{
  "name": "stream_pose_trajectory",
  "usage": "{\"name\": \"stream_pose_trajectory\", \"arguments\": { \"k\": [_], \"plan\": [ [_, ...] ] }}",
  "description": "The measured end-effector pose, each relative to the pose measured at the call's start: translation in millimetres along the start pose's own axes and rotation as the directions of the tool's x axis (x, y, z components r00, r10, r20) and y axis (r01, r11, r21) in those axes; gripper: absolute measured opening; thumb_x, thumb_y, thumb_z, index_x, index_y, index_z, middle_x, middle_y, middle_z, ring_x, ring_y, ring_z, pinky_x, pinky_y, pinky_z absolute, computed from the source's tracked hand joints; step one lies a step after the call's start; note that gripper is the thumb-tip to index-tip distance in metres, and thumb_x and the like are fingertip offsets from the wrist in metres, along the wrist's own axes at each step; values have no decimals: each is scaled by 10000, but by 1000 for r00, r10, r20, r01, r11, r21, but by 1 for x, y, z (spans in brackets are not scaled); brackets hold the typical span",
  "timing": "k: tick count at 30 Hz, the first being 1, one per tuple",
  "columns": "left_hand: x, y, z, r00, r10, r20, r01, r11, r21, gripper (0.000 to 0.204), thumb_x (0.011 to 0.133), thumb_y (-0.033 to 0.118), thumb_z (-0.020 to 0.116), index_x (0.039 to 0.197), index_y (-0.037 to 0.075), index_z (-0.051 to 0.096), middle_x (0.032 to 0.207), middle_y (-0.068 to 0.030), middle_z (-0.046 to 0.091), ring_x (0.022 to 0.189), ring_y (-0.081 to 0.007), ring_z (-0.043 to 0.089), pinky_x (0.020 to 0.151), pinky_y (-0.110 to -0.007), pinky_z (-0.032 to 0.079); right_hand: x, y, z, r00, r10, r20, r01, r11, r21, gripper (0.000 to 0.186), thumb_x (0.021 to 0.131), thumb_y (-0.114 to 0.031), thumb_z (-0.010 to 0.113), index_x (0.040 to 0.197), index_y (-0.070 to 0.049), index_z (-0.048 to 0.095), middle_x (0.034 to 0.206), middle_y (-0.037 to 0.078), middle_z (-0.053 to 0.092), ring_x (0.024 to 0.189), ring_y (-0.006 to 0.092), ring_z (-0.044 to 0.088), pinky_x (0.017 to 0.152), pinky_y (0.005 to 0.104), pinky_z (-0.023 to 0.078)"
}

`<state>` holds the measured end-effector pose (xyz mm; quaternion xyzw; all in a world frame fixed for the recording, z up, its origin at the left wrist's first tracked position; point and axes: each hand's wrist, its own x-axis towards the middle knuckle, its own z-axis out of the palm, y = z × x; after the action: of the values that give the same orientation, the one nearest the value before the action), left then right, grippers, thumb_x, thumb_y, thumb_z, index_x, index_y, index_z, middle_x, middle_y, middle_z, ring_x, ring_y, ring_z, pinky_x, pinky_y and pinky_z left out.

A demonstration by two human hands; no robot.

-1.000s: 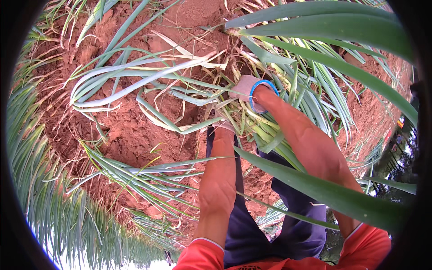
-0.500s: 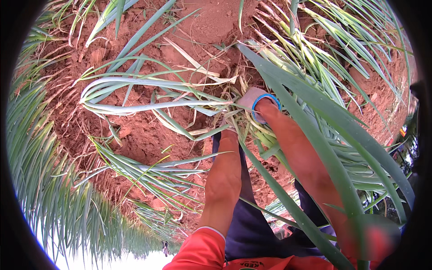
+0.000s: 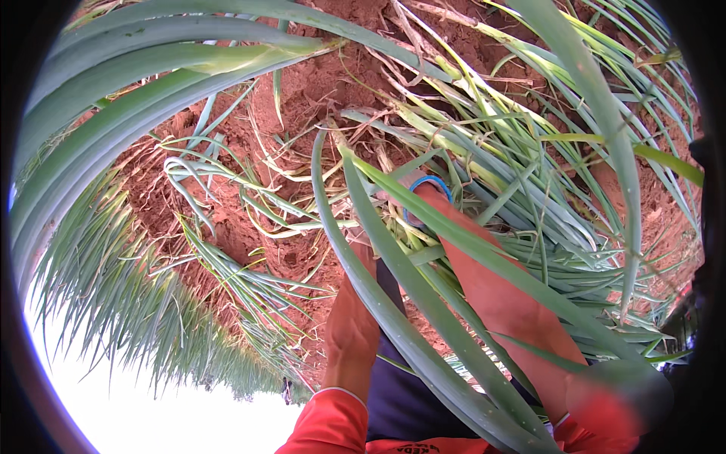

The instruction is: The person repeatedly pulls green onions from the soil by hand, shakes off excess dirt, and places them in a growing pile on the ground. The person also removes gloves and adjusts their position while continuing to harvest.

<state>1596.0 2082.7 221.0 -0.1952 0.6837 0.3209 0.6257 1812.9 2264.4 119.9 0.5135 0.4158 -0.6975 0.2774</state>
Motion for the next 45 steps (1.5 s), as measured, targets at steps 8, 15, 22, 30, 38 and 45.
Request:
{"name": "stream_pose_trajectory", "arguments": {
  "k": [8,15,22,30,38,45],
  "plan": [
    [-56,-18,5,995,-12,-102,12,1000,0,508,1052,443,568,1387,63,598,1254,-131,702,1102,-283,698,895,-435,626,2,19,-31,994,-40,98,41,999,-1,485,836,-402,648,1130,-26,734,1105,182,753,919,351,686,857,450,547],
    [-67,-19,-33,994,-57,-98,54,998,-33,511,1052,447,565,1388,63,597,1258,-132,701,1105,-285,698,897,-439,627,7,10,-22,994,-56,92,66,992,-106,457,836,-393,639,1098,-23,698,1063,172,745,858,357,646,818,439,529],
    [35,-4,-31,983,-62,172,74,995,-62,514,1053,451,562,1389,64,595,1261,-133,699,1109,-287,698,898,-443,628,-8,11,-1,958,-264,-108,221,927,-304,315,843,-266,652,1070,-61,727,1049,202,723,880,372,709,803,487,540],
    [148,24,13,906,-69,417,107,992,-69,517,1053,455,558,1390,64,594,1265,-135,698,1113,-290,698,900,-447,628,88,17,138,594,-586,-551,366,807,-464,38,805,-150,690,831,-144,662,694,137,621,722,338,695,653,457,547],
    [148,60,-31,910,-79,407,135,985,-110,520,1054,459,554,1391,65,592,1268,-136,697,1117,-293,697,902,-451,629,27,-75,118,937,-111,-331,19,963,-268,185,800,-135,630,941,-138,750,754,203,692,761,387,734,663,508,566],
    [134,37,-34,885,-111,452,174,980,-101,522,1055,463,551,1392,66,591,1272,-137,696,1121,-295,697,903,-455,630,20,-37,129,842,-481,-246,249,750,-613,174,847,-181,613,940,-91,731,813,219,700,804,397,729,718,476,595]
  ]
}}
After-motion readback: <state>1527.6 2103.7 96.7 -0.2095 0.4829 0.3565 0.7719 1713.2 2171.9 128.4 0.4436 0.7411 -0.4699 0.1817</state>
